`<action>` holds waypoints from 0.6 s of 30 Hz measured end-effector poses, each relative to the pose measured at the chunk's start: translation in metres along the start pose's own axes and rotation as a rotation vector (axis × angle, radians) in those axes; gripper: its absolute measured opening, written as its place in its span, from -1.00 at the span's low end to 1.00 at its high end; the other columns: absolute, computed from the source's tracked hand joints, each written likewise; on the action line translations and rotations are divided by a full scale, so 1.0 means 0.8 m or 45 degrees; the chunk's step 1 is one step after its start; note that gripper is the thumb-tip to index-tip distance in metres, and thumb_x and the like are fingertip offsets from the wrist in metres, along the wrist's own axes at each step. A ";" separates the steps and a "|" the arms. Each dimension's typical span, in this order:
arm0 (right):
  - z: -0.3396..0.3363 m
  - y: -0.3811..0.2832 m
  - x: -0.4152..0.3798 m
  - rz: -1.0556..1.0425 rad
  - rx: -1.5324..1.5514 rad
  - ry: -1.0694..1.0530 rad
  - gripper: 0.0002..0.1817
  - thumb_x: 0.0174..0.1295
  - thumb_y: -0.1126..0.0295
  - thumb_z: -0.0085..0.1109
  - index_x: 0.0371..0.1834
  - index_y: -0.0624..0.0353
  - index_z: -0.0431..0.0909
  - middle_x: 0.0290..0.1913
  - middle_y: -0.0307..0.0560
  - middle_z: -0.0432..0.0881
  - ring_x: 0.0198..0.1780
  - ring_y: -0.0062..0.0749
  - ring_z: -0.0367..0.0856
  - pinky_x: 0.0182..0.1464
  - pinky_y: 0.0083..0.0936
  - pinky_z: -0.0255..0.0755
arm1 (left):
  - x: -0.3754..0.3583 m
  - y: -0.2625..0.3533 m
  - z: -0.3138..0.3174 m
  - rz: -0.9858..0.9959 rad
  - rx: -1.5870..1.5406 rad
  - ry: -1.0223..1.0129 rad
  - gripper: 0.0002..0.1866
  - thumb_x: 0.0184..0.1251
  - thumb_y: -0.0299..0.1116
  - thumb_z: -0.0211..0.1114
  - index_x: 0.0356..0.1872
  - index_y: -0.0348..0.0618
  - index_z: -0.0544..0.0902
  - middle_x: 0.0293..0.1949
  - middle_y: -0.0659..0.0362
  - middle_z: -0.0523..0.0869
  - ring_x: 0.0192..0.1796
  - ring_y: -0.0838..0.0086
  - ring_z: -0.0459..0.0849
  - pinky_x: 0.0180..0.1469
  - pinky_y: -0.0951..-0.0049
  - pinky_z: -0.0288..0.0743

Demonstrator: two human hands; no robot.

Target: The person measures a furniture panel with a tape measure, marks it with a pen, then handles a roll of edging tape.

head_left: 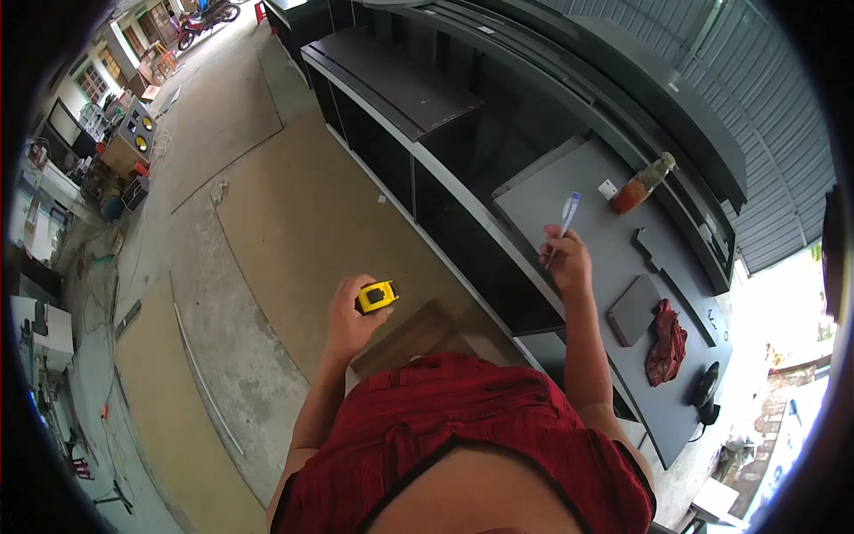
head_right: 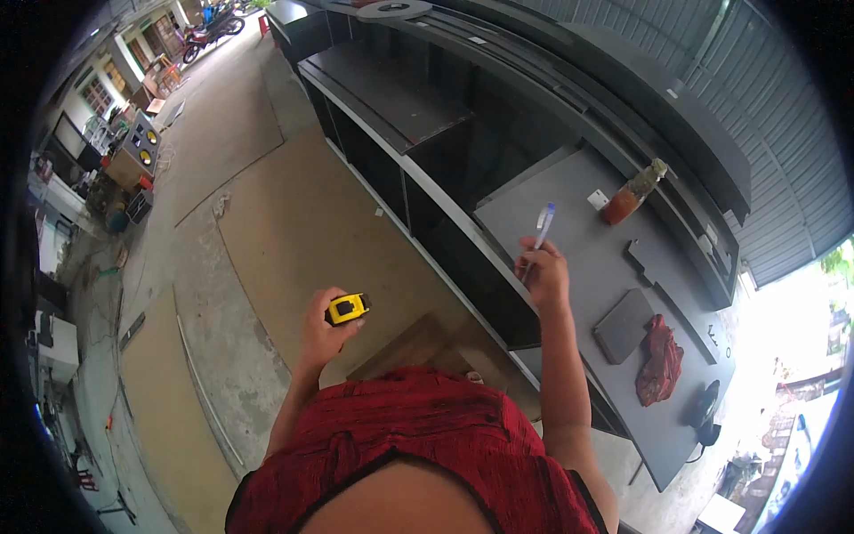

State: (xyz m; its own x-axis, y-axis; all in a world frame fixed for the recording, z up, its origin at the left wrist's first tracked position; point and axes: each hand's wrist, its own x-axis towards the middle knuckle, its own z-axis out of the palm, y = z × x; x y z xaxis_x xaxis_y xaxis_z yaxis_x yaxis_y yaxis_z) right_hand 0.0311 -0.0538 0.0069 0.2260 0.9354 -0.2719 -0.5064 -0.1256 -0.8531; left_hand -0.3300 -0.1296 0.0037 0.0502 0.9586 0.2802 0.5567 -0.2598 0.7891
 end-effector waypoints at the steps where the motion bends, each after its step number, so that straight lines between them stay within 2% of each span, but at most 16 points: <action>1: 0.008 0.013 0.001 0.001 -0.079 -0.069 -0.74 -0.04 0.57 0.07 -0.21 0.29 0.50 -0.58 -0.22 0.43 -0.66 -0.55 0.36 -0.62 -0.62 0.21 | 0.002 0.000 -0.002 0.010 0.000 0.023 -0.52 -0.23 -0.44 0.44 -0.17 -0.17 0.47 -0.27 0.10 0.53 -0.22 0.28 0.54 -0.15 0.36 0.41; 4: 0.066 0.037 -0.026 0.027 -0.238 -0.251 -0.85 0.02 0.49 0.15 -0.31 0.25 0.53 -0.61 -0.29 0.43 -0.67 -0.68 0.30 -0.67 -0.72 0.07 | 0.006 0.001 -0.011 0.051 -0.005 0.041 -0.52 -0.23 -0.45 0.44 -0.17 -0.17 0.47 -0.28 0.10 0.53 -0.23 0.29 0.54 -0.16 0.38 0.41; 6: 0.102 0.057 -0.045 0.201 -0.251 -0.403 -0.84 0.06 0.44 0.17 -0.28 0.22 0.56 -0.58 -0.34 0.45 -0.67 -0.75 0.26 -0.68 -0.76 0.02 | 0.008 0.004 -0.019 0.067 -0.013 0.033 -0.53 -0.23 -0.44 0.44 -0.19 -0.17 0.48 -0.29 0.09 0.54 -0.24 0.25 0.54 -0.18 0.36 0.42; 8: 0.133 0.084 -0.060 0.197 -0.500 -0.524 -0.78 0.10 0.35 0.17 -0.23 0.23 0.57 -0.56 -0.35 0.47 -0.63 -0.76 0.29 -0.65 -0.75 0.09 | 0.009 0.007 -0.029 0.066 -0.023 0.016 -0.55 -0.24 -0.44 0.43 -0.22 -0.17 0.48 -0.30 0.05 0.55 -0.24 0.17 0.55 -0.21 0.30 0.43; 11: 0.175 0.124 -0.080 0.006 -0.829 -0.642 -0.68 0.19 0.29 0.10 -0.06 0.24 0.54 -0.57 -0.35 0.46 -0.64 -0.79 0.27 -0.64 -0.78 0.12 | 0.008 -0.001 -0.041 0.070 -0.042 -0.005 -0.55 -0.24 -0.41 0.43 -0.21 -0.16 0.49 -0.29 0.05 0.56 -0.24 0.15 0.56 -0.20 0.30 0.43; 14: 0.205 0.132 -0.093 0.119 -0.898 -0.776 -0.62 0.22 0.20 0.07 -0.04 0.25 0.54 -0.55 -0.36 0.46 -0.60 -0.78 0.30 -0.60 -0.79 0.16 | 0.011 -0.007 -0.053 0.100 -0.015 -0.023 -0.55 -0.22 -0.40 0.42 -0.20 -0.17 0.48 -0.31 0.06 0.55 -0.26 0.18 0.56 -0.21 0.33 0.43; 15: 0.209 0.143 -0.089 0.146 -0.849 -0.799 -0.69 0.17 0.15 0.11 -0.20 0.14 0.60 -0.52 -0.33 0.52 -0.56 -0.75 0.36 -0.57 -0.72 0.23 | 0.012 -0.013 -0.054 0.114 -0.025 -0.023 -0.54 -0.23 -0.42 0.43 -0.20 -0.17 0.48 -0.32 0.07 0.54 -0.27 0.21 0.55 -0.21 0.35 0.42; 16: 0.211 0.149 -0.085 0.173 -0.858 -0.839 -0.70 0.17 0.15 0.11 -0.22 0.14 0.60 -0.52 -0.33 0.52 -0.57 -0.74 0.35 -0.59 -0.72 0.22 | 0.013 -0.017 -0.056 0.129 -0.033 -0.024 -0.53 -0.23 -0.44 0.44 -0.19 -0.17 0.47 -0.33 0.09 0.53 -0.29 0.24 0.54 -0.22 0.38 0.41; 18: 0.222 0.152 -0.076 0.224 -0.868 -0.918 -0.72 0.16 0.17 0.12 -0.26 0.15 0.60 -0.53 -0.31 0.52 -0.61 -0.73 0.34 -0.62 -0.72 0.20 | 0.020 -0.019 -0.060 0.099 -0.016 -0.002 -0.56 -0.22 -0.41 0.41 -0.21 -0.17 0.48 -0.31 0.06 0.55 -0.25 0.18 0.56 -0.21 0.33 0.44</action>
State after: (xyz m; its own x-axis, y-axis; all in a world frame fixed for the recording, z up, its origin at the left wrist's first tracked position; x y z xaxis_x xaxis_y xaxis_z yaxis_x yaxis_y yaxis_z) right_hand -0.1919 -0.0672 -0.0015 -0.4776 0.8338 -0.2769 0.1510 -0.2326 -0.9608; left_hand -0.3772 -0.1162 0.0223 0.0943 0.9357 0.3399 0.5409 -0.3348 0.7716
